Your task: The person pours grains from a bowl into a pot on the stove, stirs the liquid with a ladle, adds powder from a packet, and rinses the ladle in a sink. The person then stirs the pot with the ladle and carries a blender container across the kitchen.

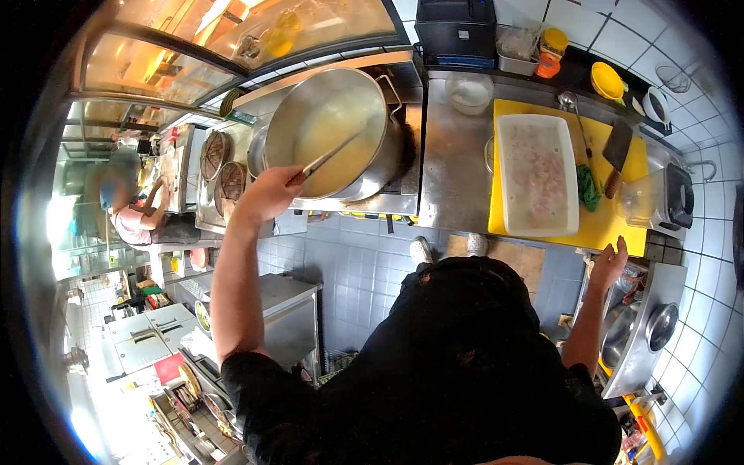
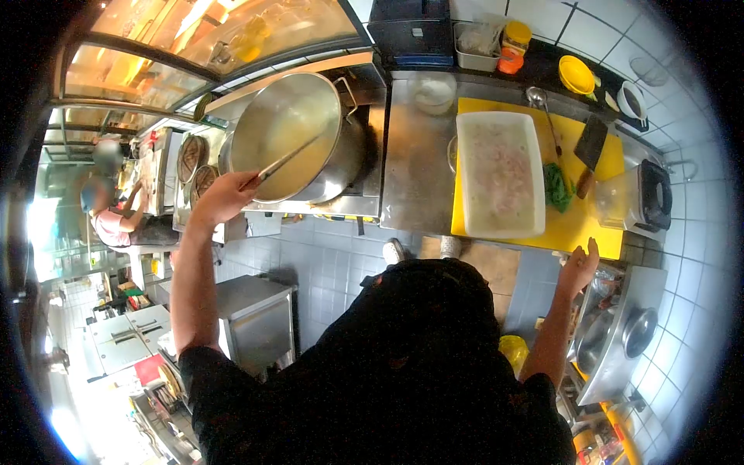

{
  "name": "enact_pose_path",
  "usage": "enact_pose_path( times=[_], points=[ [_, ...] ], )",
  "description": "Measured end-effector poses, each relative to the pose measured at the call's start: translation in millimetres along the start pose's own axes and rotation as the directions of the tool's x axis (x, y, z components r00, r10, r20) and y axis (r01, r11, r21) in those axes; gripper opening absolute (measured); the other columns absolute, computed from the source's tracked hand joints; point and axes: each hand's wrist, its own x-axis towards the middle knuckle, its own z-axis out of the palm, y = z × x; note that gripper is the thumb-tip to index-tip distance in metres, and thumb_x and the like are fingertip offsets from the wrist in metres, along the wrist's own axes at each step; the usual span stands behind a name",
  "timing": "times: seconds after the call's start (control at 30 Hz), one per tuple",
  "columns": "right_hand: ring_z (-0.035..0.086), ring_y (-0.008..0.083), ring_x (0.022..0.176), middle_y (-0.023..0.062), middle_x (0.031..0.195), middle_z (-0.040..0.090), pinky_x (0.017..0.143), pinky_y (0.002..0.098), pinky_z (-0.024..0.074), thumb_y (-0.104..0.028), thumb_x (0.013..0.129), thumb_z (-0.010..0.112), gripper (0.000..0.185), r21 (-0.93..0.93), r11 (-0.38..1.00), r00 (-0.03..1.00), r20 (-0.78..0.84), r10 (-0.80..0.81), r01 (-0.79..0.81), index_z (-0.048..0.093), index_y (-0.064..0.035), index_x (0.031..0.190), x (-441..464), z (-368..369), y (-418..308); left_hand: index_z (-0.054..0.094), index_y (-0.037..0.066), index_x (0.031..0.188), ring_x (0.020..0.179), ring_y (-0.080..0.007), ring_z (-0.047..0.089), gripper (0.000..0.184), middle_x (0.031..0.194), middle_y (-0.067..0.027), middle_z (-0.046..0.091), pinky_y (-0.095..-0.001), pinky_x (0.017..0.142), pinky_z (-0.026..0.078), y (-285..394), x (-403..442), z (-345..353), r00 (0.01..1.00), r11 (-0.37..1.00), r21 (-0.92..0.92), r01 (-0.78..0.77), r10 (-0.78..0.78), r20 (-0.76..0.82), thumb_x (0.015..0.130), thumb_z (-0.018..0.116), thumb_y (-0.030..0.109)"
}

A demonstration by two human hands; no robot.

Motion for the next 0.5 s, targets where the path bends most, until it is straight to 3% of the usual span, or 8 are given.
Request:
enact_pose_path(
  times=[0.03, 0.13, 0.23, 0.27, 0.3, 0.4, 0.47, 0.5],
  points=[
    [0.060, 0.0290, 0.118, 0.0159, 0.133, 0.060, 0.093, 0.0365, 0.0519, -0.005, 0.096, 0.060, 0.037, -0.006, 1.000, 1.000, 0.009, 0.027, -0.027, 0.059, -0.0027, 0.132, 0.2, -1.9, -4.0, 0.062, 0.003, 0.121, 0.087, -0.0384, 0.067, 0.032, 0.096, -0.0242, 0.067, -0.0450, 0.078, 0.050, -4.2, 6.5, 10.4, 0.995, 0.999, 0.029, -0.020, 0.023, -0.099, 0.093, 0.059, 0.018],
    [0.060, 0.0290, 0.118, 0.0160, 0.134, 0.060, 0.093, 0.0372, 0.0521, -0.005, 0.096, 0.060, 0.037, 0.020, 1.000, 1.000, -0.011, -0.020, 0.020, 0.058, -0.0024, 0.132, 4.6, 0.2, -3.1, 0.065, 0.004, 0.108, 0.095, -0.0459, 0.064, 0.024, 0.103, -0.0264, 0.066, -0.0502, 0.081, 0.049, -14.6, 23.3, 37.5, 0.948, 0.999, -0.037, 0.009, -0.020, -0.316, 0.093, 0.054, 0.018],
    [0.060, 0.0294, 0.119, 0.0163, 0.134, 0.060, 0.094, 0.0379, 0.0521, -0.005, 0.096, 0.060, 0.037, 0.066, 0.997, 1.000, -0.001, -0.028, 0.028, 0.058, -0.0017, 0.132, 11.1, 6.1, -5.0, 0.063, 0.005, 0.107, 0.096, -0.0474, 0.064, 0.021, 0.099, -0.0274, 0.067, -0.0542, 0.083, 0.050, -20.9, 25.4, 53.6, 0.923, 0.986, 0.011, 0.164, -0.150, -0.354, 0.093, 0.051, 0.014],
    [0.059, 0.0293, 0.120, 0.0165, 0.134, 0.060, 0.095, 0.0374, 0.0522, -0.004, 0.096, 0.059, 0.037, -0.003, 0.998, 0.998, 0.016, -0.064, 0.064, 0.057, -0.0006, 0.132, 14.7, 7.4, -4.0, 0.063, 0.004, 0.106, 0.096, -0.0473, 0.064, 0.020, 0.097, -0.0275, 0.068, -0.0545, 0.083, 0.051, -28.8, 24.3, 59.2, 0.907, 0.974, 0.044, 0.222, -0.189, -0.377, 0.092, 0.051, 0.013],
    [0.059, 0.0293, 0.121, 0.0165, 0.134, 0.060, 0.095, 0.0375, 0.0521, -0.004, 0.096, 0.059, 0.036, 0.005, 0.997, 0.997, 0.013, -0.072, 0.072, 0.058, -0.0002, 0.132, 14.0, 8.6, -11.3, 0.061, 0.002, 0.104, 0.094, -0.0462, 0.066, 0.019, 0.093, -0.0273, 0.069, -0.0541, 0.084, 0.053, -47.6, 29.5, 67.3, 0.917, 0.949, 0.187, 0.253, -0.173, -0.360, 0.089, 0.050, 0.008],
    [0.059, 0.0276, 0.120, 0.0161, 0.134, 0.060, 0.094, 0.0366, 0.0533, -0.003, 0.096, 0.060, 0.035, 0.038, 0.993, 0.993, -0.016, -0.113, 0.114, 0.059, 0.0000, 0.130, 11.1, 15.3, -20.3, 0.063, 0.000, 0.100, 0.092, -0.0440, 0.068, 0.018, 0.092, -0.0264, 0.070, -0.0527, 0.082, 0.055, -71.0, 7.1, 62.3, 0.938, 0.921, 0.301, 0.249, -0.151, -0.312, 0.087, 0.050, 0.005],
    [0.059, 0.0268, 0.119, 0.0158, 0.134, 0.060, 0.093, 0.0359, 0.0539, -0.002, 0.096, 0.060, 0.034, 0.079, 0.990, 0.993, -0.024, -0.119, 0.121, 0.059, 0.0000, 0.130, 9.3, 17.8, -23.1, 0.066, 0.000, 0.093, 0.089, -0.0442, 0.068, 0.017, 0.092, -0.0270, 0.069, -0.0529, 0.079, 0.055, -58.4, -23.8, 34.1, 0.961, 0.939, 0.279, 0.202, -0.134, -0.243, 0.083, 0.053, 0.003],
    [0.059, 0.0257, 0.118, 0.0154, 0.133, 0.060, 0.092, 0.0343, 0.0546, -0.002, 0.096, 0.060, 0.034, 0.072, 0.990, 0.992, -0.017, -0.124, 0.125, 0.060, -0.0003, 0.130, 9.9, 21.1, -17.6, 0.067, 0.000, 0.094, 0.087, -0.0449, 0.067, 0.019, 0.093, -0.0273, 0.069, -0.0530, 0.079, 0.054, -81.2, -31.2, 33.8, 0.966, 0.931, 0.350, 0.103, -0.009, -0.259, 0.081, 0.053, 0.003]
  ],
)
